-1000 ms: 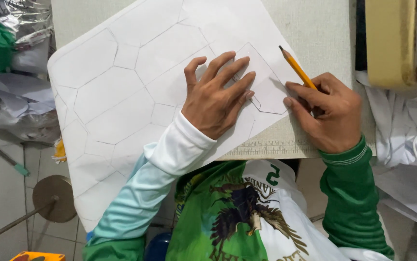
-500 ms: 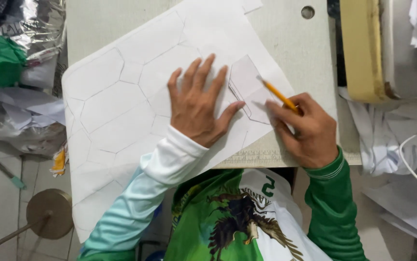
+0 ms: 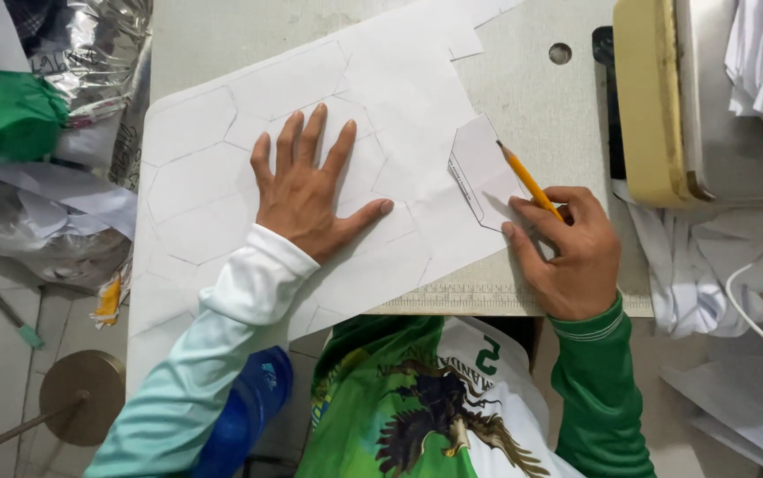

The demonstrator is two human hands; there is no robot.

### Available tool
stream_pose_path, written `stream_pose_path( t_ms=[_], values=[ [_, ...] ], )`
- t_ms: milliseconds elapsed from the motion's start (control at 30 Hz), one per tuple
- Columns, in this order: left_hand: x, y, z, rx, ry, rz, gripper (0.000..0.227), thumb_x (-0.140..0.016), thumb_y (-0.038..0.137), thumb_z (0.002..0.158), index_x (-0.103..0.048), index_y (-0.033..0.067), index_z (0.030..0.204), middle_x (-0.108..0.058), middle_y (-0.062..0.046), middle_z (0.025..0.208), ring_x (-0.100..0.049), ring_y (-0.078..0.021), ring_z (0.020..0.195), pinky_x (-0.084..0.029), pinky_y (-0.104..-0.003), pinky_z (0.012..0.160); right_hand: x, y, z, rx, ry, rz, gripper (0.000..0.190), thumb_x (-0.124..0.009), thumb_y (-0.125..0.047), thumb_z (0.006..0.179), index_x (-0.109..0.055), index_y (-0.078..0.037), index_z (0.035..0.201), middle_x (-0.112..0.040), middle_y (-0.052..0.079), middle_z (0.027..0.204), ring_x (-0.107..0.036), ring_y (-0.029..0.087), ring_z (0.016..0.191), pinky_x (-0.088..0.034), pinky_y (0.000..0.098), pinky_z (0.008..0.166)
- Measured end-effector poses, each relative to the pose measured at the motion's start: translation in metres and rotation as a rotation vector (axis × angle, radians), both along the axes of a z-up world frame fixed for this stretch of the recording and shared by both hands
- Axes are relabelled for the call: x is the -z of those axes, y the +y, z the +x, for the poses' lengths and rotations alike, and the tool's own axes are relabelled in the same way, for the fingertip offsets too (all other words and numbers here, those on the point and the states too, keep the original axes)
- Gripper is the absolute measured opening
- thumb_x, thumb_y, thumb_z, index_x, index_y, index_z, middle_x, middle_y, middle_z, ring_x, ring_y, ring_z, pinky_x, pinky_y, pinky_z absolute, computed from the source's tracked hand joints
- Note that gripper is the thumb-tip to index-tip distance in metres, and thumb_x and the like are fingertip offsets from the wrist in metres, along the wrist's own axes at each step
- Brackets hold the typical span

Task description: The person uses a pencil and a small paper template to trace geometric patterns onto a larger sheet of white paper. They repeatedly reposition the template and trace its outline to create a series of connected shapes.

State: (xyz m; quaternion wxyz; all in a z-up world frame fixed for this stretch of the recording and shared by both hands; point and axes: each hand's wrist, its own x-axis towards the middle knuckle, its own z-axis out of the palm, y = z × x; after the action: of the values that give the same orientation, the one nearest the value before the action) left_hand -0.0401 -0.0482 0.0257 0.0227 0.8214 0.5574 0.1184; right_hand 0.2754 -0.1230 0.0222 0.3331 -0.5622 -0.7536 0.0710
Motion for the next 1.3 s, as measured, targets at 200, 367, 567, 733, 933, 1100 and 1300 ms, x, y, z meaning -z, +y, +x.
stream_pose_path(
  t_ms=[200,367,567,733,933,1100,1300],
  values=[
    [-0.010,0.003,0.045,0.367,-0.139,0.131,0.057,-0.055,0.045,0.100,-0.051,0.0130,0.147,-0.049,-0.021,0.153,-0.051,-0.0374,0.138,-0.032,-0.058,0.115,-0.005,-0.001,-0.004,-0.050,-0.039,0.010,0.028,-0.081,-0.018,0.096,-0.079,-0.001,0.118,-0.064,0.019,0.110,-0.064,0.029,0.091,-0.056,0.0386,0.074],
    [-0.002,0.003,0.077,0.406,-0.224,0.195,0.061,-0.062,0.065,0.096,-0.069,0.0137,0.128,-0.062,-0.018,0.140,-0.060,-0.0388,0.126,-0.041,-0.055,0.108,-0.010,0.000,-0.002,-0.097,-0.039,0.004,0.024,-0.077,-0.017,0.098,-0.078,-0.004,0.119,-0.064,0.019,0.109,-0.065,0.029,0.089,-0.057,0.0392,0.073],
    [0.003,0.006,0.079,0.384,-0.257,0.269,0.058,-0.069,0.061,0.095,-0.069,0.0105,0.123,-0.065,-0.018,0.133,-0.060,-0.0366,0.126,-0.040,-0.053,0.112,-0.010,-0.001,0.002,-0.001,0.067,0.029,0.019,-0.082,-0.009,0.096,-0.080,0.002,0.112,-0.065,0.017,0.100,-0.062,0.028,0.085,-0.053,0.0377,0.068],
    [-0.001,0.005,0.081,0.393,-0.182,0.384,0.061,-0.061,0.066,0.098,-0.068,0.0100,0.119,-0.067,-0.017,0.125,-0.063,-0.0366,0.107,-0.043,-0.053,0.103,-0.007,-0.002,0.004,0.056,0.053,0.012,0.026,-0.089,-0.015,0.093,-0.081,0.002,0.111,-0.064,0.016,0.098,-0.056,0.023,0.072,-0.048,0.0343,0.062],
    [-0.006,0.004,0.081,0.396,-0.182,0.379,0.059,-0.063,0.064,0.099,-0.068,0.0104,0.122,-0.066,-0.016,0.125,-0.063,-0.0359,0.106,-0.041,-0.051,0.105,-0.006,-0.001,0.004,0.038,0.121,-0.018,0.027,-0.090,-0.011,0.091,-0.080,0.003,0.112,-0.065,0.018,0.098,-0.061,0.026,0.079,-0.049,0.0349,0.065],
    [-0.007,0.004,0.082,0.394,-0.181,0.352,0.057,-0.064,0.063,0.099,-0.068,0.0115,0.123,-0.065,-0.015,0.128,-0.062,-0.0360,0.110,-0.041,-0.051,0.107,-0.006,-0.002,0.004,0.038,0.141,-0.038,0.022,-0.089,-0.009,0.091,-0.081,0.000,0.110,-0.065,0.017,0.099,-0.062,0.026,0.084,-0.052,0.0346,0.068],
    [-0.006,0.005,0.083,0.396,-0.180,0.337,0.057,-0.065,0.062,0.098,-0.068,0.0117,0.124,-0.065,-0.015,0.130,-0.062,-0.0365,0.113,-0.041,-0.051,0.107,-0.007,-0.002,0.004,0.031,0.145,-0.037,0.020,-0.089,-0.007,0.091,-0.082,-0.002,0.110,-0.066,0.017,0.099,-0.063,0.026,0.086,-0.054,0.0347,0.070]
  ],
)
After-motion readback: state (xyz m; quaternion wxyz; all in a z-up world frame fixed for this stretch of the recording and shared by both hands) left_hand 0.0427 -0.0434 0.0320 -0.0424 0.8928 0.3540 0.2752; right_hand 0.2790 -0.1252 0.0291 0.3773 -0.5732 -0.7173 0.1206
